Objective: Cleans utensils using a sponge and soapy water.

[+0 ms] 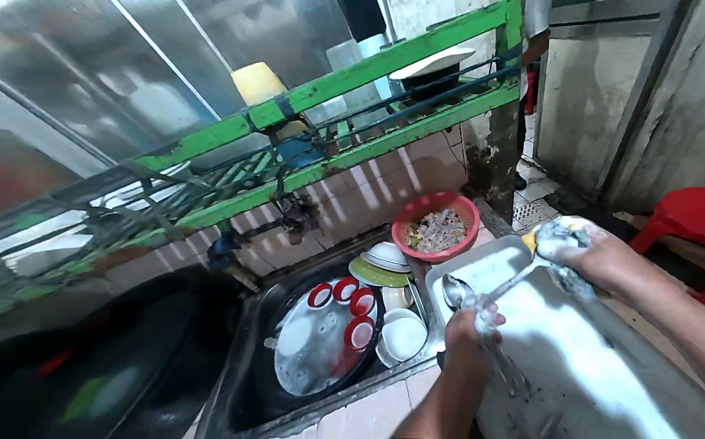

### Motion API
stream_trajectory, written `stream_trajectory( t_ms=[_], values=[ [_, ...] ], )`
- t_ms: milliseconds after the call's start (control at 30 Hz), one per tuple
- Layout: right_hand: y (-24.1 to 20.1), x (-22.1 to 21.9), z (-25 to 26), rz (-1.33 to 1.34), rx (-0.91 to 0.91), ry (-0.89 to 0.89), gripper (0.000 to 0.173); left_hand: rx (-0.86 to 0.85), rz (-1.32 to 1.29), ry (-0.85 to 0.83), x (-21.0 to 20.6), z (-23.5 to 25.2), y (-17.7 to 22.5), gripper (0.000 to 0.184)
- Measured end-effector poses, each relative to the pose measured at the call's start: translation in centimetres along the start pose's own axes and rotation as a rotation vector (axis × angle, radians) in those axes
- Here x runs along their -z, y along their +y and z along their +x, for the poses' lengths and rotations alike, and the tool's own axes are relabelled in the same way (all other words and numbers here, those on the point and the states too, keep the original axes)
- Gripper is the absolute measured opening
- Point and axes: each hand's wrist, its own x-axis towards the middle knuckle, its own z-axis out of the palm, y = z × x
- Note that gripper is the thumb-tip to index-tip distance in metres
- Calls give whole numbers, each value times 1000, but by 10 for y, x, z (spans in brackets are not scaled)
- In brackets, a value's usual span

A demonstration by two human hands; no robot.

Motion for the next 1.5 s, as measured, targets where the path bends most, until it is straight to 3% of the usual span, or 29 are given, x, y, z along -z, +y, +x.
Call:
stream_trajectory(
  t_ms=[133,233,333,467,600,700,767,867,967,1033,1100,1200,1300,1400,1500],
  values=[
    [8,0,5,-144,151,-14,39,42,277,-149,-7,-10,3,30],
    [5,-7,-2,152,148,147,42,107,348,-136,-15,-11,2,17],
    [11,-41,-11,461,-14,184,56,79,331,-98,-15,-8,0,14],
    [22,-78,-28,211,-141,-139,55,67,447,-48,-12,-6,-1,12],
    [19,-43,0,12,-167,-270,49,14,383,8,-8,-2,1,22],
    [13,-24,4,-316,-179,-659,40,-72,223,-68,-3,6,-5,26],
    [15,-37,-7,-483,-109,-868,40,-20,212,-135,-3,9,-10,21],
    [40,-65,-20,-622,-3,-986,43,101,306,-153,-8,6,-8,11],
    [57,-60,-34,-610,3,-1039,48,25,170,-163,-12,6,-3,15],
    [50,-37,-38,-594,-30,-997,50,-31,42,-117,-12,10,-2,20],
    [37,-16,-35,-513,-82,-800,51,21,72,-47,-12,11,-1,15],
    [10,-6,-31,-212,-47,-428,49,223,327,-70,-19,4,-1,4],
    [2,-21,-30,-159,150,-405,47,339,592,-195,-28,-6,3,11],
    [7,-33,-27,-151,124,-305,34,275,545,-262,-22,-7,2,17],
    [24,-36,-19,66,22,-100,41,89,286,-264,-9,1,-5,25]
  ],
)
